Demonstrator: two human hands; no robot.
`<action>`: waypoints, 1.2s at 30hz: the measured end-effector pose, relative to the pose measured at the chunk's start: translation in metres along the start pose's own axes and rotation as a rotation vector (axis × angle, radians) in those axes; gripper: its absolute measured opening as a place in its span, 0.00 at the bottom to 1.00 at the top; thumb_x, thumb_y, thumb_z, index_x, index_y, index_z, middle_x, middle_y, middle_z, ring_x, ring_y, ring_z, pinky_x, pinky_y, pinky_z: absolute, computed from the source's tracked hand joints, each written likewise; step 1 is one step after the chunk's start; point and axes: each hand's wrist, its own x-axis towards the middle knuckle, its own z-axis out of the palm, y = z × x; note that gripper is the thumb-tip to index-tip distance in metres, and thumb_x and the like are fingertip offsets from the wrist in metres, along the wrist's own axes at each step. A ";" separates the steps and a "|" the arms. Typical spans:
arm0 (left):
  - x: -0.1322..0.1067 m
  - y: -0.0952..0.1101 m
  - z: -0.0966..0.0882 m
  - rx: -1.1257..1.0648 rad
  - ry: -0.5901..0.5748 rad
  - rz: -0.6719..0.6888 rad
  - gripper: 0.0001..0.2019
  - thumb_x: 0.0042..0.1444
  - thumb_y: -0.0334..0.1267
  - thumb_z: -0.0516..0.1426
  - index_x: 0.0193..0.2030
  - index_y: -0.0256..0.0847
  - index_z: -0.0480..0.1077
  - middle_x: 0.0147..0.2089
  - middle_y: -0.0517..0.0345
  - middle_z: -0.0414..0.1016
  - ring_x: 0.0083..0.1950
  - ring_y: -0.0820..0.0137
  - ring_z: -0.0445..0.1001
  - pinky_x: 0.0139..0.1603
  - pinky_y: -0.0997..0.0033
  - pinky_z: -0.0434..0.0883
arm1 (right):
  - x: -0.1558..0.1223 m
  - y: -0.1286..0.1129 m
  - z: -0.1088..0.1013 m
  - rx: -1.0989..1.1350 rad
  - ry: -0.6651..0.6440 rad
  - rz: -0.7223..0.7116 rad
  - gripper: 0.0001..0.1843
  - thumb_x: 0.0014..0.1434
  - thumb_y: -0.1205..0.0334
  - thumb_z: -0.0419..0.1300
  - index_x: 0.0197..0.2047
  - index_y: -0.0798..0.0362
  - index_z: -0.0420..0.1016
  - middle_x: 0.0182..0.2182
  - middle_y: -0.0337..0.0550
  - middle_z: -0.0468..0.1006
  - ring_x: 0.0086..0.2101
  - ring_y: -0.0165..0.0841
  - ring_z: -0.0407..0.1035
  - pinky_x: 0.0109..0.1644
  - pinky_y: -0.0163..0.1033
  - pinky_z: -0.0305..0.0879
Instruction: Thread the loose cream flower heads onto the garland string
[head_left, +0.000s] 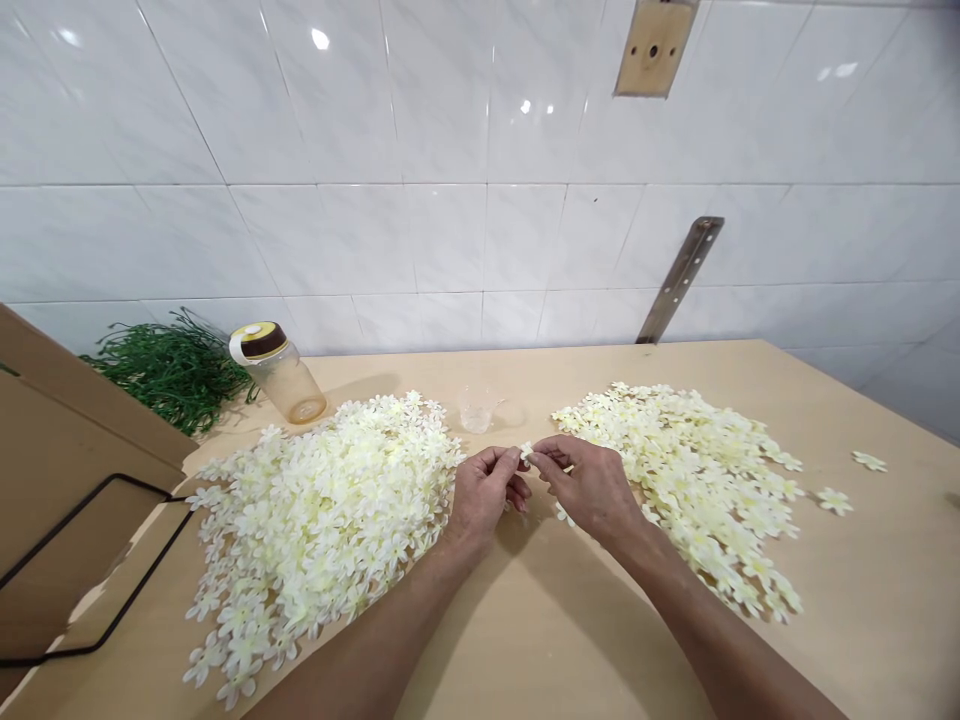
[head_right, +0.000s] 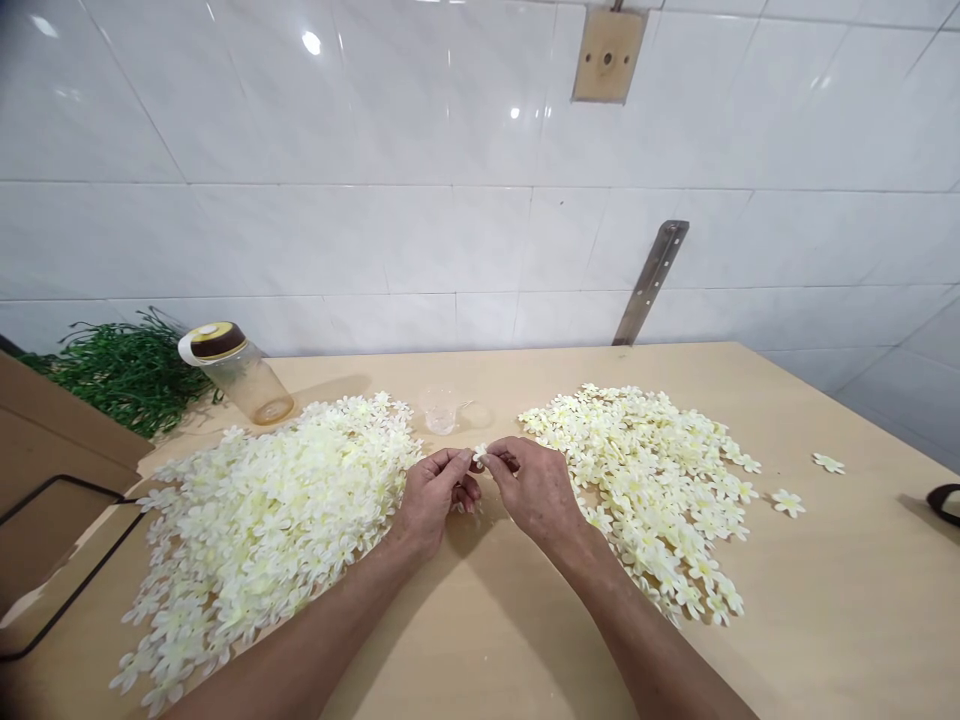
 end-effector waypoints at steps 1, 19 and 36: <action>0.000 0.000 0.000 -0.009 -0.003 -0.006 0.15 0.51 0.48 0.62 0.30 0.35 0.73 0.20 0.58 0.72 0.16 0.75 0.67 0.19 0.76 0.65 | 0.000 0.000 -0.001 0.003 -0.004 0.008 0.11 0.61 0.56 0.56 0.36 0.49 0.80 0.28 0.40 0.82 0.30 0.34 0.76 0.37 0.38 0.70; 0.004 -0.006 -0.003 -0.016 -0.024 -0.017 0.16 0.47 0.48 0.65 0.33 0.34 0.74 0.20 0.59 0.71 0.17 0.75 0.67 0.18 0.77 0.65 | -0.001 0.003 0.004 0.099 -0.055 0.147 0.13 0.60 0.54 0.55 0.31 0.49 0.78 0.22 0.38 0.80 0.24 0.35 0.76 0.28 0.35 0.70; 0.005 -0.003 -0.002 0.024 -0.021 -0.009 0.18 0.51 0.50 0.63 0.27 0.35 0.71 0.18 0.59 0.70 0.15 0.76 0.65 0.17 0.77 0.64 | -0.001 0.004 0.005 0.221 -0.035 0.097 0.12 0.60 0.54 0.59 0.35 0.50 0.80 0.25 0.40 0.81 0.27 0.34 0.76 0.32 0.35 0.72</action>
